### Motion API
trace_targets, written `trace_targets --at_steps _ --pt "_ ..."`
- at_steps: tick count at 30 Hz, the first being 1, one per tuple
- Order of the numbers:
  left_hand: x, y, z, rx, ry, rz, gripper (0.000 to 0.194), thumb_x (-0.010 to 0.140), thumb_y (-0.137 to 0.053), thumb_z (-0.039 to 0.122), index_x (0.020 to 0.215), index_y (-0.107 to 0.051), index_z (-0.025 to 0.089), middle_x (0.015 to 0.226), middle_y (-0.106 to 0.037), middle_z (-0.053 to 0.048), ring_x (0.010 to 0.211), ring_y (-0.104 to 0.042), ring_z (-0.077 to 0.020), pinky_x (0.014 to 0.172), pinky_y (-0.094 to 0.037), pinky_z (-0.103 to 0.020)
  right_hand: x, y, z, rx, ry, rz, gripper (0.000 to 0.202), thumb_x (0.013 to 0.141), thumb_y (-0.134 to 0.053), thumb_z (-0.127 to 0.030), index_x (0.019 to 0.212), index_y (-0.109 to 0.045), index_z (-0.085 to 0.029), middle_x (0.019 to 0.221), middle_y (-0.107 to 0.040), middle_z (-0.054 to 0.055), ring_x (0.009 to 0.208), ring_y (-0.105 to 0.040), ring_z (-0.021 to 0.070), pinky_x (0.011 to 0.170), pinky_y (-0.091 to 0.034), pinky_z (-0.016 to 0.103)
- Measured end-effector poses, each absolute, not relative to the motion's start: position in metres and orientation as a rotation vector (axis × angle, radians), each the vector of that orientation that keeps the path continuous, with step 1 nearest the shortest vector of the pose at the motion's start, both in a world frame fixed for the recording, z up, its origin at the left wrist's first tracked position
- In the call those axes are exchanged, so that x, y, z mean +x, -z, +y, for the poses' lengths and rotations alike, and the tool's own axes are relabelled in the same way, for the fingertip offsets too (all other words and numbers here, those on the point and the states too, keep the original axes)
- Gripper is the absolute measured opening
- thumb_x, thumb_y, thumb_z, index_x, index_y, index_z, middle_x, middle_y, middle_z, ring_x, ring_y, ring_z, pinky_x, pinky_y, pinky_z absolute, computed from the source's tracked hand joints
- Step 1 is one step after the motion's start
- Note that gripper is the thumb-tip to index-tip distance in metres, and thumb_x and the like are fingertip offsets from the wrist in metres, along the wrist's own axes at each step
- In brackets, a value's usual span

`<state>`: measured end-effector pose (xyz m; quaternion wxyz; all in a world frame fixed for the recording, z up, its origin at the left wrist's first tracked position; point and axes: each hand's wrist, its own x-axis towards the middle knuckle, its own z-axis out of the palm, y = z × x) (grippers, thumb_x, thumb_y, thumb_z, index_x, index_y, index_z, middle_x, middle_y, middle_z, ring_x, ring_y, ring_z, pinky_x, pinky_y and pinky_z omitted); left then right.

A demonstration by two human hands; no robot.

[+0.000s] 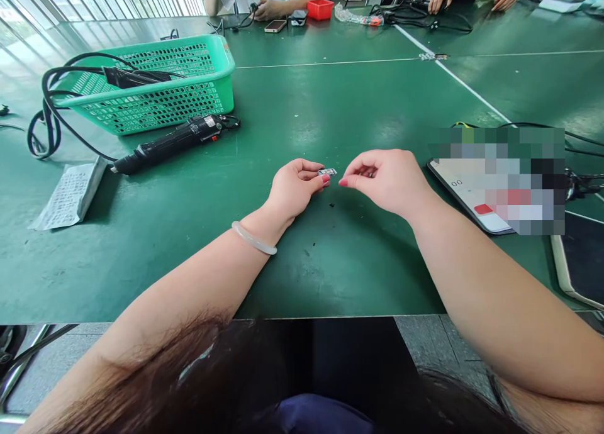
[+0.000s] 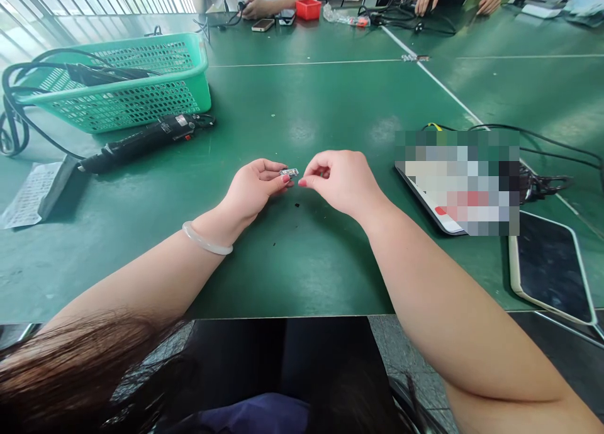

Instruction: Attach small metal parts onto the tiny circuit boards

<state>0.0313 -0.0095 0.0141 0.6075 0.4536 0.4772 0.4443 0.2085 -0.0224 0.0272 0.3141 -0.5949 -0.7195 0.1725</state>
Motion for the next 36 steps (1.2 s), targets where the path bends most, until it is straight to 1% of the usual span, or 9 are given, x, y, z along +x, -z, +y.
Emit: trace_targets --at_steps 2,3,7,10,15,18,25,31,36 --pt "0.0311 -0.0137 -0.0078 1.037 -1.057 1.133 0.015 0.085 -0.071 0.006 0.088 -0.060 0.015 0.078 -0.074 -0.001 0.073 -0.069 -0.0100 0.080 -0.054 -0.028 0.2081 -0.0255 -0.0218 -1.652 -0.578 -2.083 0.010 0.070 -0.084 -0.032 0.066 -0.077 -0.025 0.061 -0.069 -0.002 0.059 -0.060 0.0157 0.058 -0.045 0.032" --pt "0.0311 -0.0134 -0.0070 1.035 -1.068 1.146 0.015 0.085 -0.071 0.006 0.088 -0.060 0.015 0.077 -0.074 -0.001 0.073 -0.069 -0.0099 0.080 -0.054 -0.028 0.2073 -0.0242 -0.0219 -1.668 -0.617 -2.153 0.010 0.069 -0.085 -0.033 0.068 -0.078 -0.026 0.061 -0.068 -0.002 0.059 -0.059 0.0152 0.058 -0.044 0.032" --pt "0.0315 -0.0130 -0.0058 1.045 -1.081 1.168 0.016 0.084 -0.072 0.005 0.087 -0.060 0.015 0.076 -0.073 -0.001 0.071 -0.069 -0.0100 0.076 -0.053 -0.027 0.2027 -0.0201 -0.0231 -1.660 -0.593 -2.251 0.002 0.076 -0.077 -0.027 0.076 -0.080 -0.026 0.068 -0.070 -0.002 0.062 -0.059 0.0147 0.059 -0.043 0.031" --pt "0.0314 -0.0135 -0.0067 1.047 -1.082 1.167 0.016 0.084 -0.072 0.005 0.086 -0.060 0.015 0.075 -0.072 -0.001 0.070 -0.069 -0.0097 0.074 -0.053 -0.026 0.2015 -0.0209 -0.0238 -1.607 -0.559 -2.307 0.007 0.078 -0.073 -0.021 0.075 -0.079 -0.024 0.071 -0.071 -0.001 0.064 -0.060 0.0146 0.060 -0.043 0.030" --pt "0.0307 -0.0133 -0.0075 1.069 -1.070 1.166 0.015 0.083 -0.073 0.006 0.086 -0.062 0.014 0.076 -0.073 -0.001 0.070 -0.068 -0.0094 0.074 -0.054 -0.026 0.2028 -0.0268 -0.0261 -1.510 -0.453 -2.081 0.008 0.082 -0.069 -0.021 0.076 -0.076 -0.021 0.074 -0.073 0.001 0.067 -0.063 0.0158 0.065 -0.047 0.030" --pt "0.0308 -0.0125 -0.0074 1.118 -1.045 1.168 0.016 0.081 -0.076 0.007 0.085 -0.063 0.014 0.075 -0.073 -0.001 0.070 -0.069 -0.0106 0.074 -0.054 -0.027 0.2023 -0.0282 -0.0281 -1.464 -0.398 -1.972 0.009 0.082 -0.068 -0.019 0.074 -0.072 -0.020 0.073 -0.073 0.002 0.065 -0.064 0.0167 0.065 -0.048 0.031" --pt "0.0315 -0.0115 -0.0084 1.161 -1.022 1.162 0.018 0.078 -0.078 0.007 0.083 -0.063 0.015 0.072 -0.072 0.000 0.070 -0.069 -0.0111 0.077 -0.055 -0.030 0.2005 -0.0264 -0.0274 -1.462 -0.202 -2.041 0.015 0.080 -0.066 -0.014 0.066 -0.065 -0.020 0.067 -0.069 0.001 0.061 -0.060 0.0157 0.060 -0.044 0.030" --pt "0.0301 -0.0097 -0.0069 1.188 -1.021 1.157 0.019 0.075 -0.080 0.008 0.083 -0.064 0.015 0.074 -0.073 0.000 0.073 -0.070 -0.0126 0.081 -0.056 -0.032 0.2011 -0.0250 -0.0267 -1.484 -0.095 -2.092 0.017 0.081 -0.065 -0.013 0.066 -0.064 -0.020 0.067 -0.068 0.002 0.063 -0.059 0.0161 0.059 -0.041 0.029" --pt "0.0292 -0.0071 -0.0047 1.244 -1.024 1.177 0.021 0.072 -0.082 0.008 0.081 -0.064 0.016 0.074 -0.074 0.000 0.075 -0.070 -0.0138 0.083 -0.055 -0.034 0.1993 -0.0255 -0.0279 -1.533 0.009 -2.152 0.017 0.083 -0.063 -0.014 0.067 -0.064 -0.020 0.066 -0.066 0.002 0.061 -0.055 0.0153 0.056 -0.038 0.028"
